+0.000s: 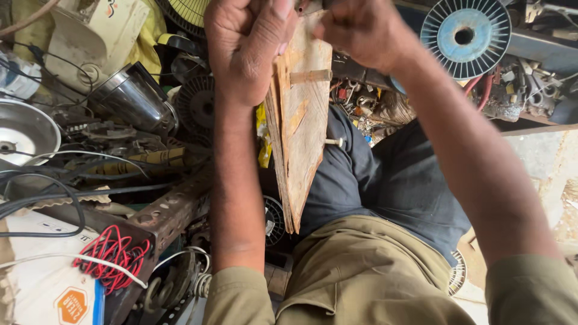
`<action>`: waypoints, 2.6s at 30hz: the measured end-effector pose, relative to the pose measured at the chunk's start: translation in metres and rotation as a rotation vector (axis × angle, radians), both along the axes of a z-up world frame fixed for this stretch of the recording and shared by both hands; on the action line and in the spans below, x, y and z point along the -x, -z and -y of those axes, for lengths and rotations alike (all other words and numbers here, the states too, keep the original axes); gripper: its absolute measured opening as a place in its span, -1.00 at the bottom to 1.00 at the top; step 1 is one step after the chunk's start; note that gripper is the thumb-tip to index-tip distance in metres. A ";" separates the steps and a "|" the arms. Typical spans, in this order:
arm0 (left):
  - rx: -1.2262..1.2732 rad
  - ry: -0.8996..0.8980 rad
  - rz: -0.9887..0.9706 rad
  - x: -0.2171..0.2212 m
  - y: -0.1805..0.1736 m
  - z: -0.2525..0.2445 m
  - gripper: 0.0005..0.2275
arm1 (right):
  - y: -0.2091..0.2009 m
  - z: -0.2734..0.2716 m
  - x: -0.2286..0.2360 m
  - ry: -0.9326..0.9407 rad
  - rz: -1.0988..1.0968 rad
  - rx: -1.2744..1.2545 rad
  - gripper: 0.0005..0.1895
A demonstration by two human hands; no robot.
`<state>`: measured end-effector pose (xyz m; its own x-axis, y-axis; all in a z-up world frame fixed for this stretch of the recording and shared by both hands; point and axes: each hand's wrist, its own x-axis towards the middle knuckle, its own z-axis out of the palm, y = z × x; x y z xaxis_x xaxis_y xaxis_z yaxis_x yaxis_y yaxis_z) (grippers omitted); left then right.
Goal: The person winds copper wire by hand around a small cylindrical object mounted on a wooden board. They hold the board with one hand and wrap the wire with the other, creating a coil.
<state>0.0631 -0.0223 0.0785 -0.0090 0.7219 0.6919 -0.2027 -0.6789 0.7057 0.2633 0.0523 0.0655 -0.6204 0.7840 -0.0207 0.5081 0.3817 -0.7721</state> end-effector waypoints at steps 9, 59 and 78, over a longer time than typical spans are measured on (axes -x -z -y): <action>-0.042 -0.060 0.048 0.056 0.053 -0.018 -0.73 | 0.275 0.087 -0.083 0.395 -0.142 0.677 -0.81; 0.023 -0.041 -0.035 -0.002 0.019 0.002 -0.69 | 0.020 0.107 -0.043 -0.588 -0.191 0.058 -0.89; -0.035 -0.074 0.071 0.066 0.063 -0.021 -0.74 | 0.248 0.117 -0.090 0.063 -0.092 0.064 -0.80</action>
